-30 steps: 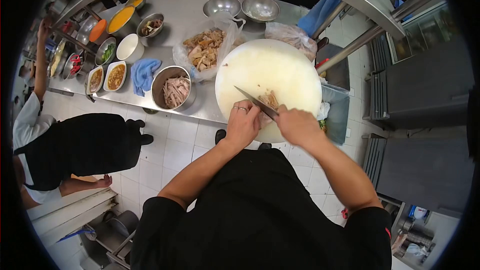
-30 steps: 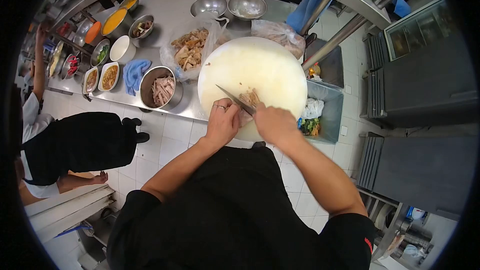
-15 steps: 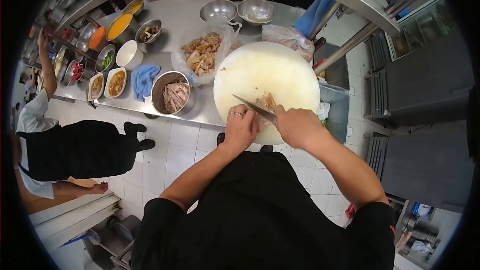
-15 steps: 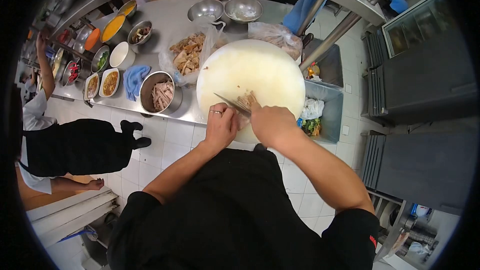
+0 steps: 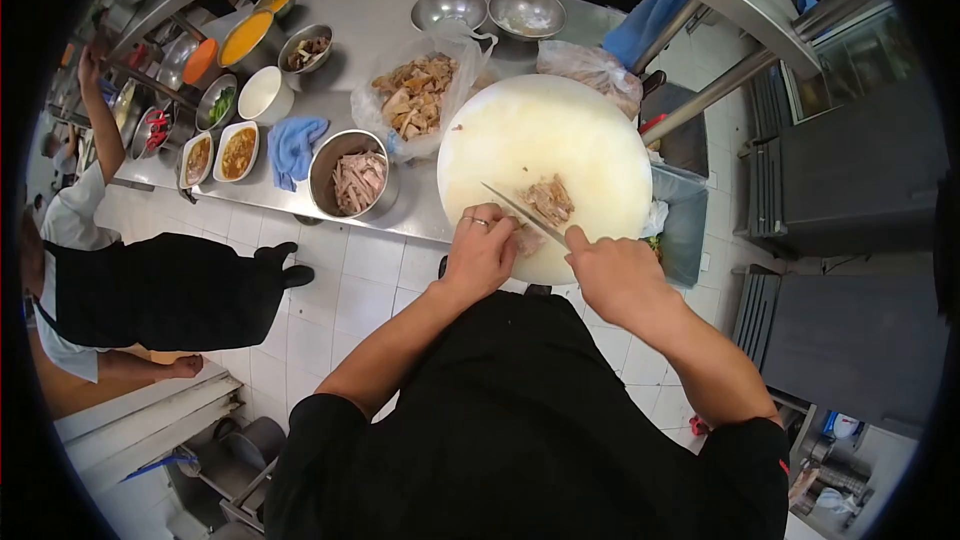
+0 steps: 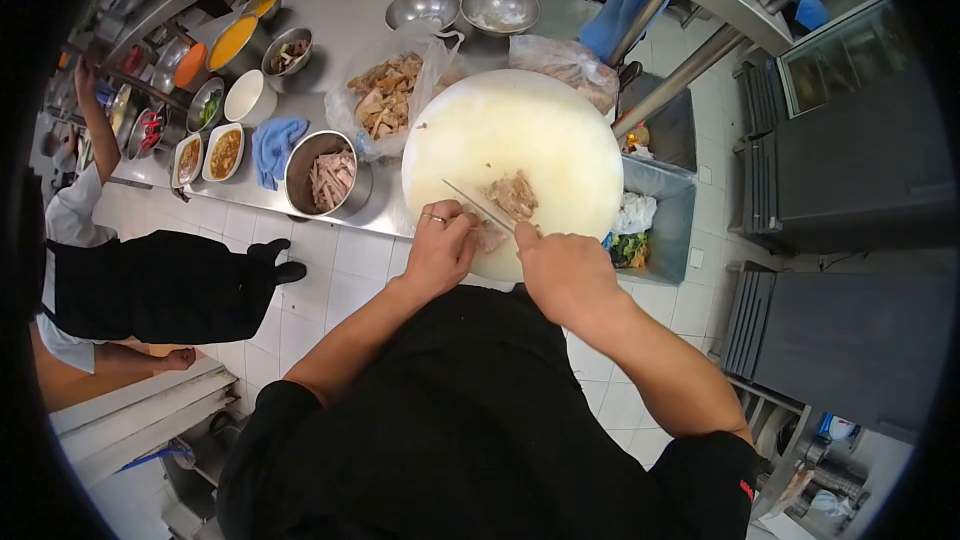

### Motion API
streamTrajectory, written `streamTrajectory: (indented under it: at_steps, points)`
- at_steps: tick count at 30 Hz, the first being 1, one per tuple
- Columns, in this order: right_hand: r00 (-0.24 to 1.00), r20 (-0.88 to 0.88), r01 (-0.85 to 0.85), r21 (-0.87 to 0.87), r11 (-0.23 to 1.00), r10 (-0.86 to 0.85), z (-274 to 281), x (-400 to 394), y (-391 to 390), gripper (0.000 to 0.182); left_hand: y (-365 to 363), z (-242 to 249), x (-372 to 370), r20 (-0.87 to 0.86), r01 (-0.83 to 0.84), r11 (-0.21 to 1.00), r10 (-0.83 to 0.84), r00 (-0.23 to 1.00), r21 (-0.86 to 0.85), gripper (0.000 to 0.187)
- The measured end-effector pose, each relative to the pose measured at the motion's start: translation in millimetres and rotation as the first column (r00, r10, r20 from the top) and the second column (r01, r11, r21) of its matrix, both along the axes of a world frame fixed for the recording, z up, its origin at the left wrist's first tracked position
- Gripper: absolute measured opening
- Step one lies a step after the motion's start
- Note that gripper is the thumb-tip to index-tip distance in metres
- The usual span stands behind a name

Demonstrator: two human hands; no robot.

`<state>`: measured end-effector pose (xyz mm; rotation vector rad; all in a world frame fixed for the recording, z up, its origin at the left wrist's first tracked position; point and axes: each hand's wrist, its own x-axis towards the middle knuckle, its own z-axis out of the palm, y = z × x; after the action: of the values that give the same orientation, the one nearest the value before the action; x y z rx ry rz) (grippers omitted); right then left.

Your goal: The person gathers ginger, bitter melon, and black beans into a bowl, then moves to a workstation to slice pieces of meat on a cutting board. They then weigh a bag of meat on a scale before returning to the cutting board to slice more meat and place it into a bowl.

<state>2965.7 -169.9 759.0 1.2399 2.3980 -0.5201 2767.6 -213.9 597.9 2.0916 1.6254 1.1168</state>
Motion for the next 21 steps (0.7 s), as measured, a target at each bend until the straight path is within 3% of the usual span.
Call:
streamTrajectory:
  at_steps: [4,7,10,14,18,21]
  points:
    - [0.998,-0.022,0.059,0.061,0.996,-0.058,-48.1,-7.5,-8.1,0.028,0.3,-0.5,1.6,-0.01,-0.014,1.0,0.013,1.0,-0.018,0.019]
    - [0.996,-0.089,0.002,0.03,1.0,0.0,-42.2,-7.4,32.4,0.02,2.4,-3.1,-0.2,-0.014,-0.002,1.0,0.002,1.0,-0.014,0.019]
    - [1.0,0.018,-0.011,-0.028,1.0,0.011,-11.6,-11.1,33.9,0.024,3.8,-4.7,-0.7,-0.017,-0.007,1.0,0.007,1.0,-0.001,0.019]
    - [0.992,0.099,0.08,-0.022,0.997,-0.078,-19.8,-16.3,-1.5,0.027,-1.2,-5.1,1.1,0.001,-0.025,1.0,0.025,1.0,0.001,0.018]
    - [0.998,-0.06,0.027,-0.028,0.999,-0.028,-38.6,-10.5,36.3,0.023,-0.5,-7.4,1.5,0.02,-0.033,0.998,0.032,0.999,0.046,0.017]
    - [0.999,0.046,0.01,0.016,1.0,-0.011,-18.5,-16.7,27.9,0.023,6.6,-6.3,1.4,0.038,-0.039,0.996,0.036,0.999,0.081,0.016]
